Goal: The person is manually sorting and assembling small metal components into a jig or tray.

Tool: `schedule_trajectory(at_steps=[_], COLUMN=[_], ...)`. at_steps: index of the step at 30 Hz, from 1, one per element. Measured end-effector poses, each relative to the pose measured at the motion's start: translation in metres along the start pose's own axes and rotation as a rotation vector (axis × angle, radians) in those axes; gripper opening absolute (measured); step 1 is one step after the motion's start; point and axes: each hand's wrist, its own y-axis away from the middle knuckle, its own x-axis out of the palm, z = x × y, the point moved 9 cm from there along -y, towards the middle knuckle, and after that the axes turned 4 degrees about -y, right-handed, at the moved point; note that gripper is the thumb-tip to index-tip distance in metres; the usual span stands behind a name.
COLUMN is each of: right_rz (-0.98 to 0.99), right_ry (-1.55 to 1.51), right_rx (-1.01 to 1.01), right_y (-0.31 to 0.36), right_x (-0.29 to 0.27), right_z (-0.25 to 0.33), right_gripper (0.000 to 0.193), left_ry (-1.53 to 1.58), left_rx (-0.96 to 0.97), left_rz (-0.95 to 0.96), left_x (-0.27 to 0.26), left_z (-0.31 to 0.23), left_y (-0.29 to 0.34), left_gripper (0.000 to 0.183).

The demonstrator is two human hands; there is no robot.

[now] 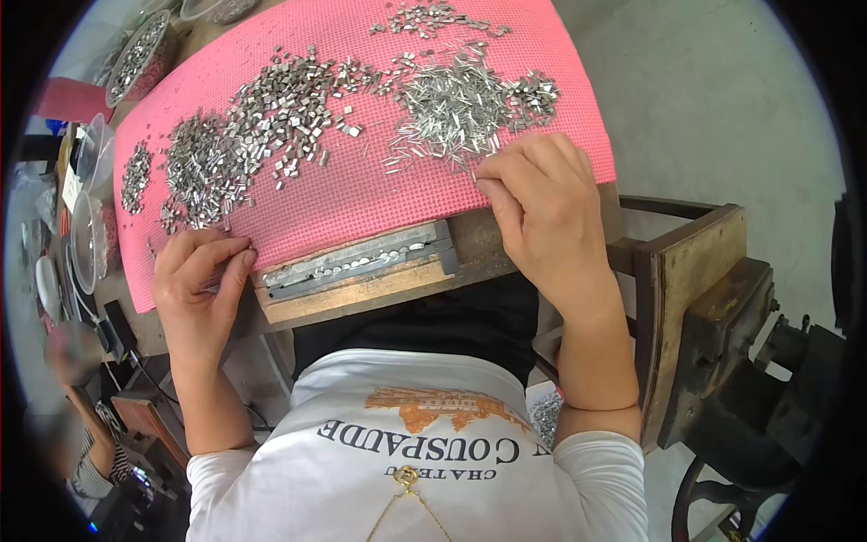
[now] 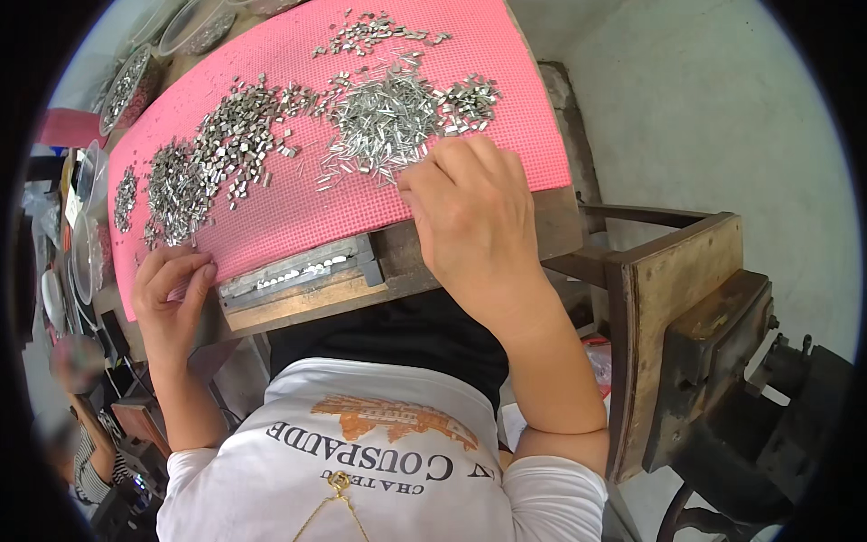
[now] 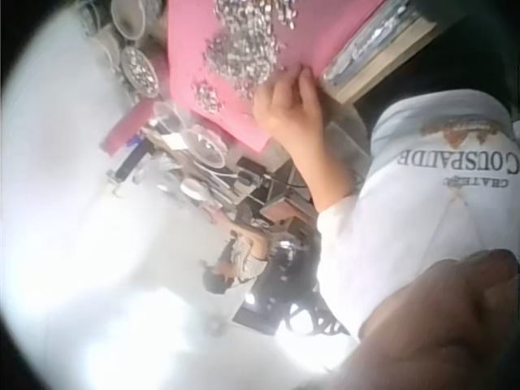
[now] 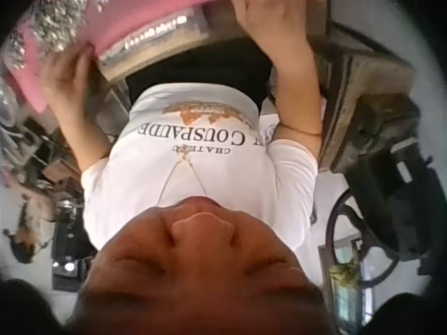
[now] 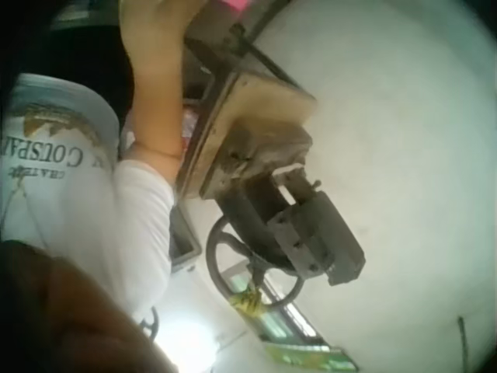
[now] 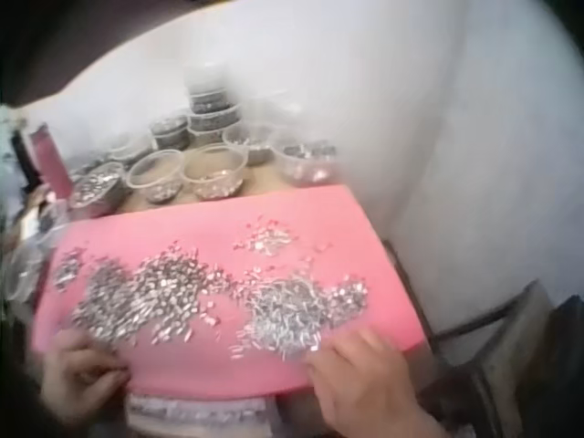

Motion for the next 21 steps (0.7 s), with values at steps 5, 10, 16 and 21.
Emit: schedule_trajectory(at_steps=[5, 10, 16, 21], right_rz=[0.098, 0.180, 0.414, 0.289], right_ry=[0.134, 0.372, 0.852, 0.707], right_rx=[0.031, -0.022, -0.063, -0.080], right_y=[0.000, 0.004, 0.006, 0.007], right_x=[0.007, -0.013, 0.002, 0.004], right_z=[0.000, 0.010, 0.002, 0.001], right_gripper=[0.013, 0.006, 0.003, 0.006], left_ry=[-0.140, -0.051, 0.175, 0.232], left_rx=[0.070, 0.042, 0.207, 0.330], left_rz=[0.044, 0.002, 0.023, 0.000], left_x=[0.001, 0.003, 0.018, 0.029], left_z=[-0.013, -0.023, -0.070, -0.097], left_y=[-0.008, -0.008, -0.010, -0.011], left_gripper=[0.013, 0.009, 0.013, 0.015])
